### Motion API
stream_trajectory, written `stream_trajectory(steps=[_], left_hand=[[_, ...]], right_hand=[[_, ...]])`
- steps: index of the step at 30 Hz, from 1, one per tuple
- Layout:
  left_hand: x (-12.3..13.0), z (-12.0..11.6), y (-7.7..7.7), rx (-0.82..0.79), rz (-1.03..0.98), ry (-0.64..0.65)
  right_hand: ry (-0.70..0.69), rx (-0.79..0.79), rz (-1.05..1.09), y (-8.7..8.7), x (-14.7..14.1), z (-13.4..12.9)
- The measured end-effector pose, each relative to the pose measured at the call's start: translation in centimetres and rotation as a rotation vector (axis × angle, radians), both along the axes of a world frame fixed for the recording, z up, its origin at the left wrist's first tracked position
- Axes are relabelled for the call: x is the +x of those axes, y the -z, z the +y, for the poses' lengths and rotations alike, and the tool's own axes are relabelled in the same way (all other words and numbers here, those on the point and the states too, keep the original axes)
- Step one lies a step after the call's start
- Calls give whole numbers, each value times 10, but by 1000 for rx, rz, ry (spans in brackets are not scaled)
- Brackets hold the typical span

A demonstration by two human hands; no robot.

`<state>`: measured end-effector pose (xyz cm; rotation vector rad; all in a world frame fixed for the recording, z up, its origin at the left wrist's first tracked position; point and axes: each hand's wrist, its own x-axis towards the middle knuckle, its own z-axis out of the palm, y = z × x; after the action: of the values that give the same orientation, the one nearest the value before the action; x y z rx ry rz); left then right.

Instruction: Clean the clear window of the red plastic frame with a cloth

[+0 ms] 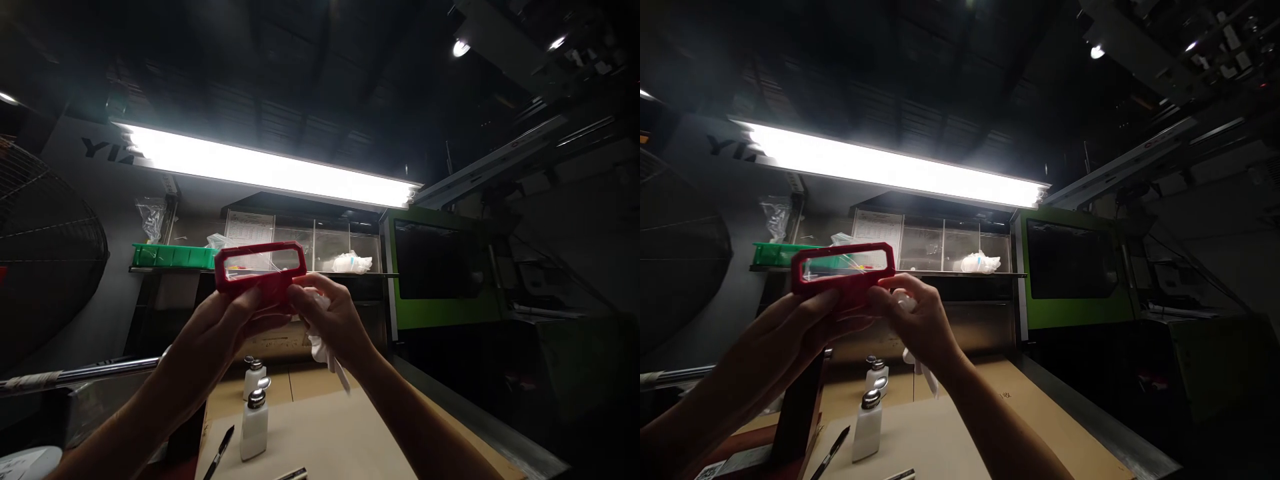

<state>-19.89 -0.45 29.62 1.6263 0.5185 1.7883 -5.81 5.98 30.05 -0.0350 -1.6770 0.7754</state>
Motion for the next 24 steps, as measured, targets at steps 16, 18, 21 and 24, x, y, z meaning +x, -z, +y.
stream_trajectory(steps=[16, 18, 21, 24], left_hand=[[-25, 26, 76, -228, 213, -66], [-28, 28, 85, -216, 278, -136], [-34, 27, 102, -295, 386, -122], [-33, 21, 123, -410, 299, -47]], right_hand=[[61, -248, -49, 70, 5, 20], [54, -282, -61, 78, 8, 20], [39, -345, -95, 94, 10, 19], [-14, -468, -72, 118, 4, 18]])
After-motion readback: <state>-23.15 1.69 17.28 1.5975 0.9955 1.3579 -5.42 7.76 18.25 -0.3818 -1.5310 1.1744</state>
